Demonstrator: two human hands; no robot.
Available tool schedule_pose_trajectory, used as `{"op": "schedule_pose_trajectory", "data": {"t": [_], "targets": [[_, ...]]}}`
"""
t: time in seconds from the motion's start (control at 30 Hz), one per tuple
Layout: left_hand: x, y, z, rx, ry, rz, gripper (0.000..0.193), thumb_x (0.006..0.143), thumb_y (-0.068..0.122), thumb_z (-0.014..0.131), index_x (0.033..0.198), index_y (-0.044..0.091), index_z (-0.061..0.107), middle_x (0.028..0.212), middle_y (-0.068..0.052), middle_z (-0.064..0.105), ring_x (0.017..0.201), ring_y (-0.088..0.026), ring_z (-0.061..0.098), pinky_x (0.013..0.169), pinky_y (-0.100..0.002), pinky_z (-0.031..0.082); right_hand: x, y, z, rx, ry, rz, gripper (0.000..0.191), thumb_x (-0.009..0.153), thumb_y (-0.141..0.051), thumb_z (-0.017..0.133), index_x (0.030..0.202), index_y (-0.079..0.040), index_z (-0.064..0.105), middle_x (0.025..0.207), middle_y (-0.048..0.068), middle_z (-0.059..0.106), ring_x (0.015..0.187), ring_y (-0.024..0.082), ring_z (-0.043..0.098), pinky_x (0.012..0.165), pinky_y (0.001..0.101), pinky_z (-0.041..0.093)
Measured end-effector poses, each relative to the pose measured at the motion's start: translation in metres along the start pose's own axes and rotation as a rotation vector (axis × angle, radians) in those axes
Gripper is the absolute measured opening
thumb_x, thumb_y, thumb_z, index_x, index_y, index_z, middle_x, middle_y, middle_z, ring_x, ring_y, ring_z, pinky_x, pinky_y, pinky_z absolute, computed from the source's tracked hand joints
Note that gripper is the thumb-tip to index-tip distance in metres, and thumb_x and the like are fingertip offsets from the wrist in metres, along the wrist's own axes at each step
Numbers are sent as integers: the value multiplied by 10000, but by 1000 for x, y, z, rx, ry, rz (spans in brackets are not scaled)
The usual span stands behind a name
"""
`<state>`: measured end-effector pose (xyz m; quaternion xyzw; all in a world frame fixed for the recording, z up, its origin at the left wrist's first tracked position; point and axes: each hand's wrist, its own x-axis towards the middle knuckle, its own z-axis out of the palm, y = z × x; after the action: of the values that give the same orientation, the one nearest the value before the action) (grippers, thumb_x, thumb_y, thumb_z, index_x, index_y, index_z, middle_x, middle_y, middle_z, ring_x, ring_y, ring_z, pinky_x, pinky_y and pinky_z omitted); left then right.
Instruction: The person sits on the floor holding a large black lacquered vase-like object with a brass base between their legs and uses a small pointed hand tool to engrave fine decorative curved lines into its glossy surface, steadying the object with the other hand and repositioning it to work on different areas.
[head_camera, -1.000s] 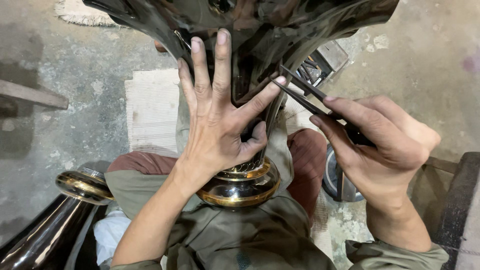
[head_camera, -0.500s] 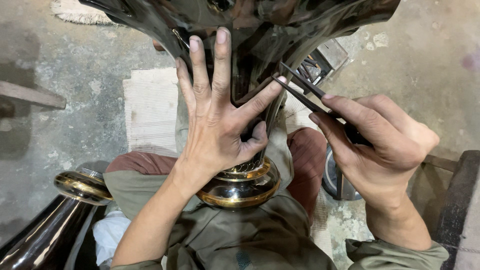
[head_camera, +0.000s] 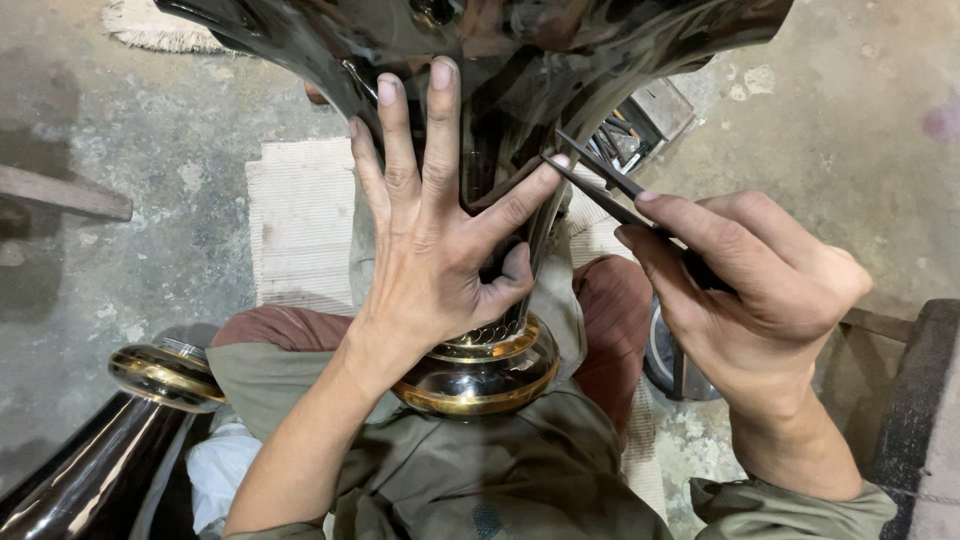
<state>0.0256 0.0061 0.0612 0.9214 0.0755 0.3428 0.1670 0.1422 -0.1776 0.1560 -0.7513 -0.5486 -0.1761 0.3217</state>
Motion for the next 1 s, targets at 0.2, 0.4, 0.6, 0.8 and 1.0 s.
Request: {"op": "schedule_pose_trajectory", "data": {"t": [0.2,0.4,0.6,0.8,1.0], "targets": [[3,2,-3,-2,-13,-14,725,783,288,836,1466,415,629,1671,-216,-34,1551,-533,-39,1221,-834,106,2,-2,0,-21,17,-6,237,856,18,873,1055,7,743,827,106,674,671,163,652,547,276,466],[3,3,-5,-15,-25,-35,715,783,271,832,1453,417,632,1663,-224,-25,1543,-540,-40,1220,-832,96,2,-2,1,-37,24,-19,230,872,8,879,1062,-5,748,835,97,675,682,155,653,555,273,470],[4,3,-5,-12,-15,-31,706,793,270,833,1455,418,636,1672,-217,-32,1552,-532,-46,1228,-831,98,3,-3,1,-43,32,-12,220,860,9,874,1043,-3,752,802,93,670,645,149,640,526,276,458],[3,2,-3,0,2,-18,710,784,273,836,1453,414,642,1676,-209,-36,1554,-524,-45,1225,-832,106,4,-5,0,-52,28,-22,217,885,6,870,1065,-8,749,817,90,675,659,148,644,544,277,464],[7,2,-4,7,10,-12,715,786,286,842,1461,407,640,1681,-213,-30,1560,-527,-37,1223,-835,123,11,-7,-8,-201,-60,-96,220,888,-50,824,1093,1,763,755,78,713,532,114,589,446,284,401]]}}
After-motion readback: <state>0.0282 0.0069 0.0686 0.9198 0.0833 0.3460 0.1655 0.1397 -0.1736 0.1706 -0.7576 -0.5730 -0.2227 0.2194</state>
